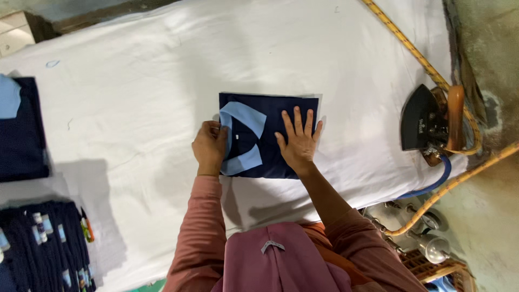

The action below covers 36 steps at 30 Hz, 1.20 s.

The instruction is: The person irons and folds a shirt on a table.

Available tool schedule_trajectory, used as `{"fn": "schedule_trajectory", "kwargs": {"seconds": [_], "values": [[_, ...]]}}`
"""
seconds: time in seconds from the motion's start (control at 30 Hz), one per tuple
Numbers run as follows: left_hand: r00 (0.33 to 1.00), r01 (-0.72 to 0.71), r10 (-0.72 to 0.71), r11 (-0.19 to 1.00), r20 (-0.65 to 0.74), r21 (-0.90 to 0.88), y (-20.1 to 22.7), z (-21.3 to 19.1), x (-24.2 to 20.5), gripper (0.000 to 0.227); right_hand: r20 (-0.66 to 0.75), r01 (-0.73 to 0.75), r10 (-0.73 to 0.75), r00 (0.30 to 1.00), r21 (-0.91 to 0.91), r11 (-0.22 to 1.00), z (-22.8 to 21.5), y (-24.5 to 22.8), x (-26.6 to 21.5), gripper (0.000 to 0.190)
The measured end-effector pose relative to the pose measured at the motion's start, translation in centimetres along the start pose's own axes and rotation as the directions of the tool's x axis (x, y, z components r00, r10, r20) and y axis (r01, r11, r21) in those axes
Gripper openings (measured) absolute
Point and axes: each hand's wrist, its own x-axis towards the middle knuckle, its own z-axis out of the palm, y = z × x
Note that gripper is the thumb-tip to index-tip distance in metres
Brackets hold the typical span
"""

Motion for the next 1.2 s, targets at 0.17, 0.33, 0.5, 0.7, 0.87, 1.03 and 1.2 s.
{"fn": "schedule_trajectory", "kwargs": {"seconds": [0.17,0.33,0.5,0.7,0.87,1.03,1.2], "values": [[0.839,-0.448,0.432,0.893,-0.332,0.03,6.2,-1.5,-3.4,0.056,0.1,-0.089,0.093,0.991,-0.049,0.995,-1.5,-0.8,0.3,0.07],[0.709,-0.61,0.675,0.732,-0.205,0.302,6.2,1.3,-3.5,0.058,0.253,-0.18,0.142,0.957,0.135,0.974,-2.8,0.0,1.2,0.068],[0.741,-0.615,0.657,0.747,-0.138,0.254,5.7,1.9,-3.4,0.062,0.27,-0.241,0.143,0.952,0.374,0.896,-2.4,4.8,2.7,0.059],[0.744,-0.601,0.654,0.745,-0.138,0.291,6.9,2.1,-3.6,0.062,-0.308,0.176,0.046,0.95,0.65,0.739,-0.3,13.4,-2.6,0.034],[0.597,-0.628,0.766,0.63,-0.237,0.457,9.7,2.7,-6.0,0.057,-0.296,0.286,-0.153,0.943,0.481,0.829,0.5,10.6,-12.0,0.043],[0.668,-0.702,0.744,0.631,0.0,0.331,9.4,4.8,-5.6,0.065,-0.508,0.528,-0.367,0.78,0.218,0.821,1.0,8.1,-12.0,0.006],[0.689,-0.7,0.721,0.64,0.067,0.318,10.0,3.9,-6.2,0.08,-0.506,0.437,-0.312,0.804,0.147,0.887,6.4,10.5,-15.6,0.015]]}}
